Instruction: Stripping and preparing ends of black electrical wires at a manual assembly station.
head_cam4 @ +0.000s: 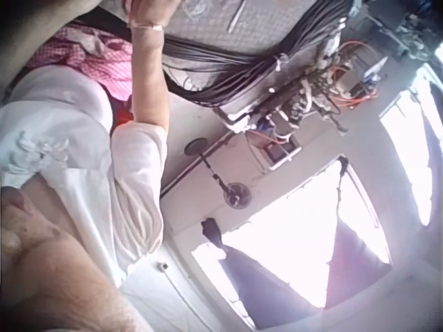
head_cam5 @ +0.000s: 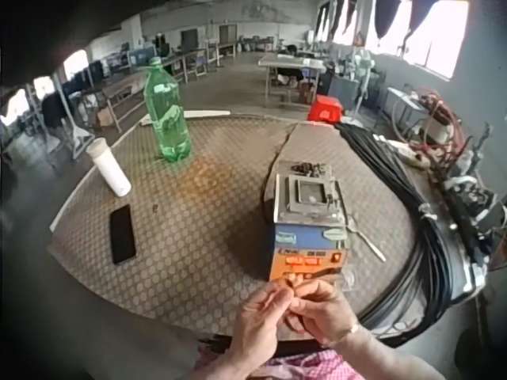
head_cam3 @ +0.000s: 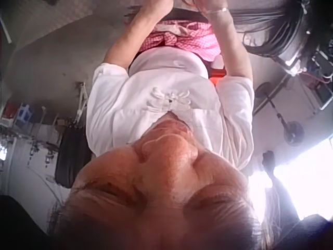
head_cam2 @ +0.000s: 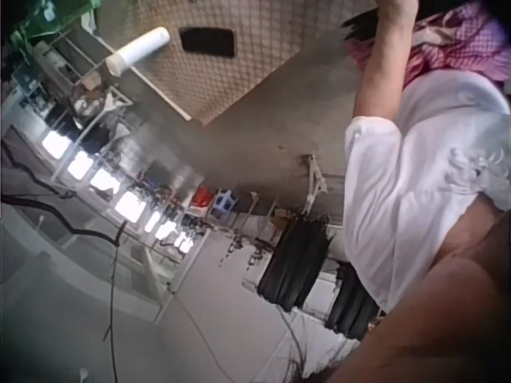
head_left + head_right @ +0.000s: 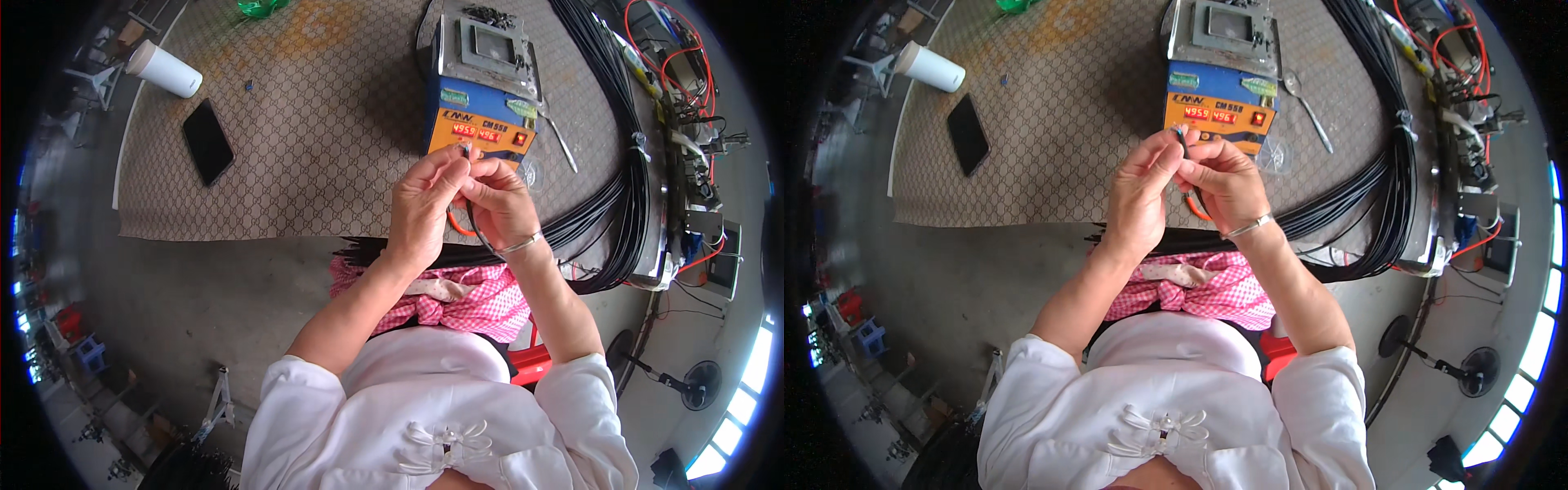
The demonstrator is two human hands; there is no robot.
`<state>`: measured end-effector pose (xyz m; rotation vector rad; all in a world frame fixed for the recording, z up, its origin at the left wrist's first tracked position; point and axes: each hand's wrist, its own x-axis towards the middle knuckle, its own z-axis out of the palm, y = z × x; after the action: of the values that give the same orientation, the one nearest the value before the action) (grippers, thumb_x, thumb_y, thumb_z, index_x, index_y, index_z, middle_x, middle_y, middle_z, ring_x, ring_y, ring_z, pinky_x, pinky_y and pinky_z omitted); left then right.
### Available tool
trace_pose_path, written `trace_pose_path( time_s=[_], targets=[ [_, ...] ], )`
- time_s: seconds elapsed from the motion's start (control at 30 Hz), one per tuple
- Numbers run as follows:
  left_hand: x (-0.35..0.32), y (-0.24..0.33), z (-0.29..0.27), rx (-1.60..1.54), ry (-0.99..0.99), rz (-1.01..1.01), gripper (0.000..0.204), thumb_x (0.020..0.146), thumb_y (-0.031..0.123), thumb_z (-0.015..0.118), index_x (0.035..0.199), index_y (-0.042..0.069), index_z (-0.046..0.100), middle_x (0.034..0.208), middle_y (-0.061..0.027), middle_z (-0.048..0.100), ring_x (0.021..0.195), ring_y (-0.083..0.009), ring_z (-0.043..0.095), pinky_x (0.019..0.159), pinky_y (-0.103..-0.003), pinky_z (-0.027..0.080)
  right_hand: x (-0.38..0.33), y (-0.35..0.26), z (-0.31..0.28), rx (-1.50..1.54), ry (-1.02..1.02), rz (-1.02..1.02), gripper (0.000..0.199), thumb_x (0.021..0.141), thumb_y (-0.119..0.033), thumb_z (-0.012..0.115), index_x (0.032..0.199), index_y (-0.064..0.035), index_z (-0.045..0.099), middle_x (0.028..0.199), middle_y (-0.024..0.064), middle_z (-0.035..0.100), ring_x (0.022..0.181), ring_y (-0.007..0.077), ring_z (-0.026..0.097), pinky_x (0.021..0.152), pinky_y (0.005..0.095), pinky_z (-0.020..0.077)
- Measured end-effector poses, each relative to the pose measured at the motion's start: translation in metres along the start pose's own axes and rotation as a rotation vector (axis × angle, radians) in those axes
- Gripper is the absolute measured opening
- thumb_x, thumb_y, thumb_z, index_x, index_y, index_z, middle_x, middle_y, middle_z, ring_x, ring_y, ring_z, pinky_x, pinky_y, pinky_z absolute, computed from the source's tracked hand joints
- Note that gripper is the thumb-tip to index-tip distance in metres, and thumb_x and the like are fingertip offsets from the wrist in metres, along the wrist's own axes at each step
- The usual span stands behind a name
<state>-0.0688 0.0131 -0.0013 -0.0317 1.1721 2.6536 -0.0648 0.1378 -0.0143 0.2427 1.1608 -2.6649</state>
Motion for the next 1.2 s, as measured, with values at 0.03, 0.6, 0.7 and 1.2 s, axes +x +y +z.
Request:
trace_pose_path(
  time_s=[0.03, 0.6, 0.7, 1.2],
  targets=[
    [-0.001, -0.003, 0.002, -0.023, 0.027, 0.025, 0.021, 0.086, 0.015, 0.054, 0.101, 0.001, 0.057, 0.096, -0.0054, 0.06, 0.087, -0.0119, 0.055, 0.08, -0.024, 0.042, -0.003, 0.003, 0.003, -0.016, 0.008, -0.014, 0.009, 0.076, 0.004, 0.06, 0.083, -0.002, 0.058, 0.081, 0.0054, 0.06, 0.075, 0.0136, 0.058, 0.067, 0.0254, 0.0476],
    [-0.017, 0.001, -0.028, 0.005, 0.045, -0.118, 0.013, 0.081, 0.008, 0.059, 0.092, 0.0, 0.059, 0.078, -0.0084, 0.062, 0.06, -0.008, 0.05, 0.054, -0.018, 0.039, -0.014, 0.013, -0.036, -1.693, 0.005, -0.423, 0.032, 0.067, -0.002, 0.058, 0.098, -0.001, 0.052, 0.079, 0.0159, 0.052, 0.078, 0.0345, 0.051, 0.07, 0.0401, 0.0434],
    [-0.017, 0.001, -0.035, -0.005, 0.029, -0.131, 0.014, 0.082, 0.008, 0.058, 0.092, -0.001, 0.059, 0.078, -0.0078, 0.062, 0.059, -0.0069, 0.049, 0.054, -0.018, 0.039, -0.014, -0.004, -0.045, -1.277, 0.024, -0.037, 0.034, 0.071, -0.007, 0.063, 0.103, -0.0008, 0.054, 0.074, 0.0099, 0.057, 0.064, 0.0173, 0.055, 0.058, 0.0305, 0.0449],
    [-0.019, 0.006, -0.038, 0.11, -0.033, -0.274, 0.019, 0.082, 0.008, 0.058, 0.097, -0.003, 0.059, 0.075, -0.0067, 0.061, 0.06, -0.0058, 0.048, 0.054, -0.018, 0.039, -0.02, -0.047, -0.009, -1.059, -0.31, 0.152, 0.046, 0.077, -0.041, 0.063, 0.097, -0.0002, 0.062, 0.067, 0.0039, 0.055, 0.062, 0.0087, 0.048, 0.056, 0.0245, 0.0409]
  ],
)
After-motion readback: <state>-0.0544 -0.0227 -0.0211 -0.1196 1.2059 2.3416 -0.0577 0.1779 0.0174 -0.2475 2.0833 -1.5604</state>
